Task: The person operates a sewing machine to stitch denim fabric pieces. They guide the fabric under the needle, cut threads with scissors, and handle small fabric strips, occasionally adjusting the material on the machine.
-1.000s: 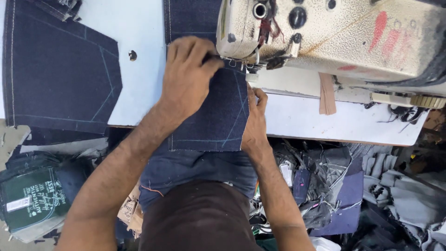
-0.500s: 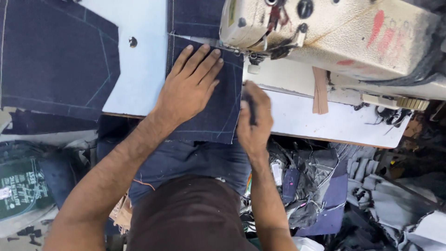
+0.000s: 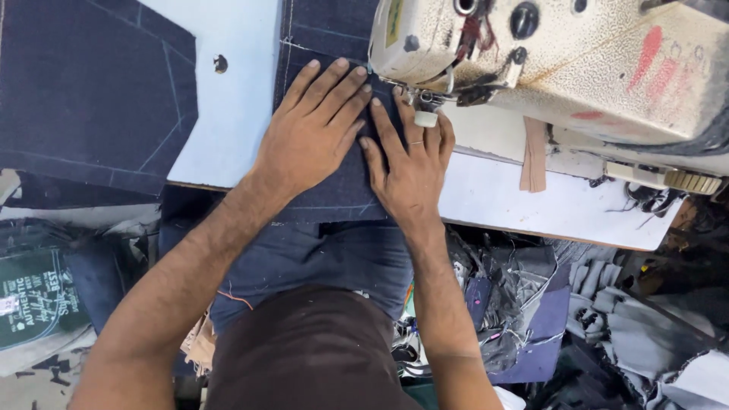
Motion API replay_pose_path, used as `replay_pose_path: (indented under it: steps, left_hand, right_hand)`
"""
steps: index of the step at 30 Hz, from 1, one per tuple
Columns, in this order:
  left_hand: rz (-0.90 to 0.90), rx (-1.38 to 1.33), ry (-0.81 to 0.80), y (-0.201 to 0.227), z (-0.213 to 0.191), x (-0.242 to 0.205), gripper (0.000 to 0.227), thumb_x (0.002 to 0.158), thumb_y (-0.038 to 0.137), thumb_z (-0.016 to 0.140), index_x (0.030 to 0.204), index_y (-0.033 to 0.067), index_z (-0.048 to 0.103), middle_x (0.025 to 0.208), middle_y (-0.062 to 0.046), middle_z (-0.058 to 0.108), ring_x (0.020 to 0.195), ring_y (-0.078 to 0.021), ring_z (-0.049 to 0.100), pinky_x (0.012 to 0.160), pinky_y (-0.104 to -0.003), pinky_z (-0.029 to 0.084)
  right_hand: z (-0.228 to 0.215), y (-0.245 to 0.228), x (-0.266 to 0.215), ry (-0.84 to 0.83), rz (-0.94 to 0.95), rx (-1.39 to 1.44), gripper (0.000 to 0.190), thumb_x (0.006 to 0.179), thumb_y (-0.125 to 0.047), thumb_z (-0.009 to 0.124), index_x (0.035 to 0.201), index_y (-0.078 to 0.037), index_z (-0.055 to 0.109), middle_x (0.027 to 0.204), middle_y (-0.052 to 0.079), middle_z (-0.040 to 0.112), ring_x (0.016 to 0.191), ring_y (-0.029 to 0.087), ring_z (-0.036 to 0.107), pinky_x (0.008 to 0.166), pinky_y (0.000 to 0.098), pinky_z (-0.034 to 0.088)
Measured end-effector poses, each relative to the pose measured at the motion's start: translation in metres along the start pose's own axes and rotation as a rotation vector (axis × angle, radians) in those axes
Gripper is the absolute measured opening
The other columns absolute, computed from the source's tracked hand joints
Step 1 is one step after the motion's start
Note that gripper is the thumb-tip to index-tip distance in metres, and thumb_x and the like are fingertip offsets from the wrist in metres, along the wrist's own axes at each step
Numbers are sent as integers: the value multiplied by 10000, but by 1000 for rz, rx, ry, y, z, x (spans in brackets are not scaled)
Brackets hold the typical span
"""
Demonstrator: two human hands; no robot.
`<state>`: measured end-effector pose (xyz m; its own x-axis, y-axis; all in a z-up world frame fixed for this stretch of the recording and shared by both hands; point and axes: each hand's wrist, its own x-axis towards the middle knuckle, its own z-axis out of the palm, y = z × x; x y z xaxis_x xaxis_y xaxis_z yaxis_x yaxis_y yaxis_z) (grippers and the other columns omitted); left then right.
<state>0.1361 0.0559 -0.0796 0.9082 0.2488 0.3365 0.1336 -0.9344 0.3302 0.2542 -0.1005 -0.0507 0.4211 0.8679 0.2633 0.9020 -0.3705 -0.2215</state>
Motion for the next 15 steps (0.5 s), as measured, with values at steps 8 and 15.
replay_pose_path:
  steps: [8, 15]
  left_hand:
    - [-17, -18, 17, -4, 1, 5, 416, 1079, 254, 672, 1430, 33, 651, 1556, -113, 553, 1507, -272, 425, 1297, -478, 259]
    - [8, -22, 57, -11, 2, 10, 372, 1092, 240, 665, 1398, 28, 663, 1554, -113, 558, 1511, -273, 427, 1302, -485, 257]
  right_hand:
    - [3, 2, 4, -9, 5, -24, 414, 1064, -330, 702, 1444, -173, 652, 1526, 80, 540, 1316, 335, 523, 1243, 535, 281]
    - [7, 4, 11, 28, -13, -42, 406, 1086, -346, 661, 1455, -179, 636, 1531, 129, 542, 1324, 358, 526, 1234, 533, 267]
